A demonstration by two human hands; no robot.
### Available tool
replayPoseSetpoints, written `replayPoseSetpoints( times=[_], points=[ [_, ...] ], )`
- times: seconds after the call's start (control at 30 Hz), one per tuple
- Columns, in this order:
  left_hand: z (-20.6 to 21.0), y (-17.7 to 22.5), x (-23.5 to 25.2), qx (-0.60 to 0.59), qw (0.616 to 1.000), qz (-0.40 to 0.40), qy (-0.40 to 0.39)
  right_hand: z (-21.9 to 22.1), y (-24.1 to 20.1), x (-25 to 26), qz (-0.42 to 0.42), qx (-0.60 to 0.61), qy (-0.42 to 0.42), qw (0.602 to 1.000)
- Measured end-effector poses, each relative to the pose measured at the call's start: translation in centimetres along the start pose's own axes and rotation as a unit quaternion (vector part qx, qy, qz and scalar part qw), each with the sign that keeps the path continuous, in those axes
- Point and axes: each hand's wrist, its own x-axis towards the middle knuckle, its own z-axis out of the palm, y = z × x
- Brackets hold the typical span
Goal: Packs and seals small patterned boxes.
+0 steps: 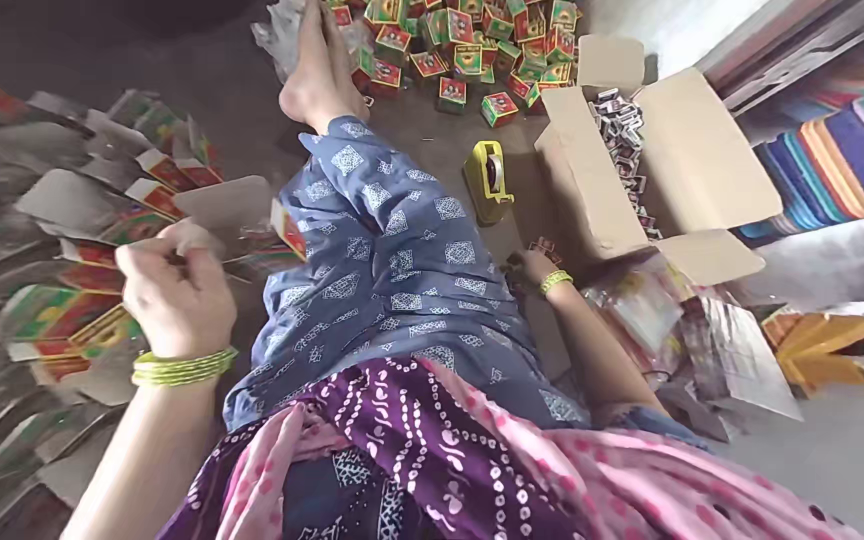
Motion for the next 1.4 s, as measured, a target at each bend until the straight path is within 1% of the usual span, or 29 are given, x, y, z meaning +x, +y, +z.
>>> replayPoseSetpoints(
  times=[0.03,0.07,0.13,0.2,0.23,0.3,0.37,0.4,0.43,0.5,0.53,0.57,0.6,0.63,0.67,0.73,0.77,0.8,0.83,0.9,0.97,1.07,1.17,1.23,1.33,1.4],
  points=[
    [0.1,1.8,-0.3,-0.029,1.000,-0.004,-0.007,0.3,-0.8,-0.5,-0.001,-0.021,-0.016,1.000],
    [0.4,3.4,-0.7,-0.060,0.998,-0.013,-0.020,0.8,-1.3,-0.7,0.002,-0.037,-0.013,0.999],
    [1.0,6.2,-1.7,-0.114,0.989,-0.060,-0.069,2.0,-1.9,-1.0,0.012,-0.050,0.011,0.999],
    [1.9,7.5,-3.1,-0.168,0.973,-0.082,-0.133,2.3,-2.7,-1.5,0.021,-0.060,0.013,0.998],
    [2.5,7.7,-3.8,-0.196,0.963,-0.079,-0.165,2.3,-2.9,-1.7,0.022,-0.064,0.011,0.998],
    [4.1,7.3,-5.2,-0.272,0.937,-0.033,-0.215,2.4,-2.4,-1.3,0.010,-0.065,0.017,0.998],
    [5.4,6.4,-5.9,-0.367,0.887,0.046,-0.275,2.5,-1.4,-0.4,-0.002,-0.047,0.051,0.998],
    [5.8,6.1,-5.9,-0.395,0.862,0.081,-0.306,2.3,-1.0,-0.1,-0.012,-0.020,0.080,0.997],
    [6.1,6.0,-5.9,-0.389,0.853,0.102,-0.332,1.9,-0.8,0.0,-0.025,0.015,0.111,0.993],
    [6.6,6.0,-6.0,-0.320,0.864,0.098,-0.376,0.4,-1.6,-0.4,-0.051,0.097,0.189,0.976],
    [6.7,6.2,-6.0,-0.290,0.867,0.089,-0.396,-0.5,-2.5,-1.1,-0.063,0.138,0.238,0.959],
    [6.7,6.4,-5.9,-0.277,0.867,0.082,-0.406,-1.3,-3.5,-1.9,-0.083,0.189,0.298,0.932],
    [6.6,6.6,-5.8,-0.281,0.866,0.079,-0.405,-1.9,-4.6,-2.9,-0.111,0.243,0.354,0.896],
    [6.7,6.9,-5.6,-0.293,0.867,0.080,-0.395,-2.8,-5.8,-4.0,-0.147,0.308,0.385,0.857],
    [6.8,7.1,-5.5,-0.312,0.868,0.080,-0.379,-3.7,-7.2,-5.2,-0.192,0.371,0.394,0.819],
    [7.3,7.6,-5.2,-0.339,0.879,0.071,-0.328,-5.3,-10.0,-8.3,-0.290,0.451,0.388,0.750],
    [7.6,7.9,-5.0,-0.359,0.881,0.071,-0.302,-5.9,-11.5,-9.9,-0.337,0.467,0.378,0.725],
    [7.9,8.1,-4.8,-0.381,0.879,0.069,-0.278,-6.1,-12.9,-11.4,-0.375,0.469,0.367,0.710],
    [8.2,8.1,-4.8,-0.399,0.877,0.063,-0.261,-6.1,-14.3,-12.7,-0.402,0.463,0.356,0.706],
    [8.7,8.0,-4.8,-0.386,0.888,0.052,-0.245,-5.4,-17.0,-14.3,-0.435,0.434,0.336,0.714],
    [9.2,7.4,-5.1,-0.336,0.910,0.059,-0.234,-3.8,-19.4,-14.3,-0.462,0.395,0.333,0.720],
    [9.2,6.9,-5.5,-0.286,0.929,0.081,-0.221,-1.4,-21.9,-13.3,-0.474,0.323,0.342,0.745],
    [8.6,6.7,-5.6,-0.259,0.938,0.074,-0.219,-0.2,-23.0,-13.0,-0.484,0.233,0.358,0.763],
    [8.6,6.6,-5.6,-0.246,0.942,0.068,-0.216,-0.2,-23.0,-13.3,-0.495,0.162,0.347,0.780],
    [8.8,6.6,-5.7,-0.223,0.947,0.069,-0.221,-0.4,-22.8,-13.5,-0.522,0.054,0.334,0.783],
    [8.8,6.7,-5.7,-0.207,0.947,0.067,-0.235,-0.6,-22.7,-14.0,-0.516,-0.001,0.301,0.802]
  ],
)
